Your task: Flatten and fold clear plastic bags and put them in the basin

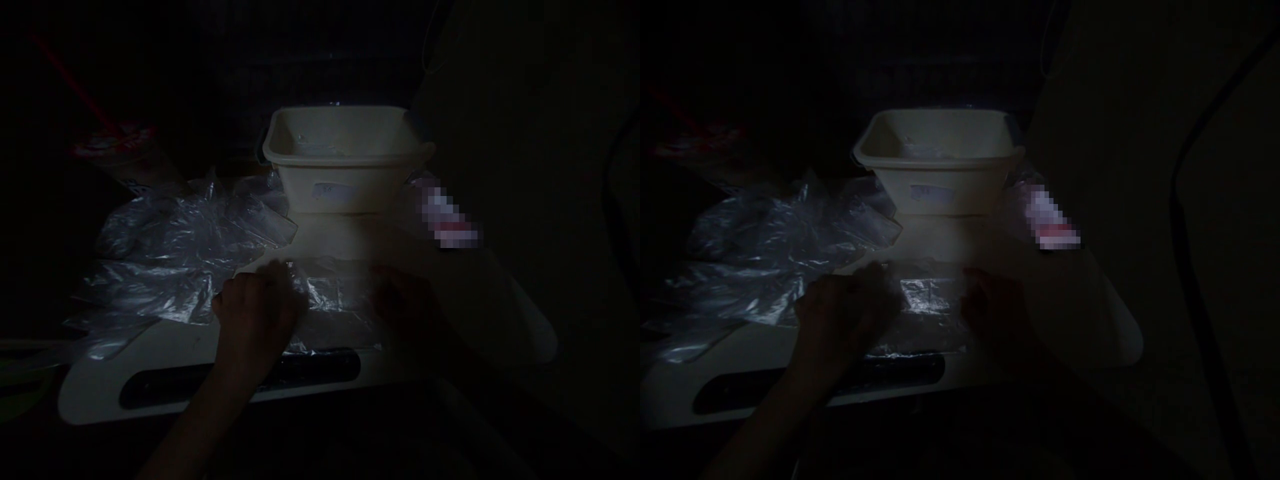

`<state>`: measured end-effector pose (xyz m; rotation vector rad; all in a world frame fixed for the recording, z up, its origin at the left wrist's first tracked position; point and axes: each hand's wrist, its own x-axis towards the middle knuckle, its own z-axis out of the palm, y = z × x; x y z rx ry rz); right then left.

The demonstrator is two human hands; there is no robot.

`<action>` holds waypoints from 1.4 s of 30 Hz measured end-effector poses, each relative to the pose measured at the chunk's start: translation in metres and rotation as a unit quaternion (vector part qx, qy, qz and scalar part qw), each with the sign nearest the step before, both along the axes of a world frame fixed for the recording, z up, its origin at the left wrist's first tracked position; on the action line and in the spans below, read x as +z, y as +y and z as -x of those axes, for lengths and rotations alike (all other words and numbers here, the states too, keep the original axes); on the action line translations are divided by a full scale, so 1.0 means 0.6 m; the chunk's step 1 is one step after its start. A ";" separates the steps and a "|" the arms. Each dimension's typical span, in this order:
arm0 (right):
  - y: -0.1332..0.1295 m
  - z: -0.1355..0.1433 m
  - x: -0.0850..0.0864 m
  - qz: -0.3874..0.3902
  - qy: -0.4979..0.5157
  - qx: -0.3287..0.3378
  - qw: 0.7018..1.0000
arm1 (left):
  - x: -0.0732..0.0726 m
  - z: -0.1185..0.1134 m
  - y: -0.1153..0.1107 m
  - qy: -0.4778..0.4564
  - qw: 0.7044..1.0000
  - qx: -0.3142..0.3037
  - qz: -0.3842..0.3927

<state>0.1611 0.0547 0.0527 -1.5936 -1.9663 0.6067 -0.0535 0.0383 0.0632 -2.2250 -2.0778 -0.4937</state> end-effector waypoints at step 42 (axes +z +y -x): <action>-0.035 0.057 -0.010 -0.100 -0.279 0.128 0.947 | -0.017 -0.045 -0.012 0.134 0.968 -0.197 0.080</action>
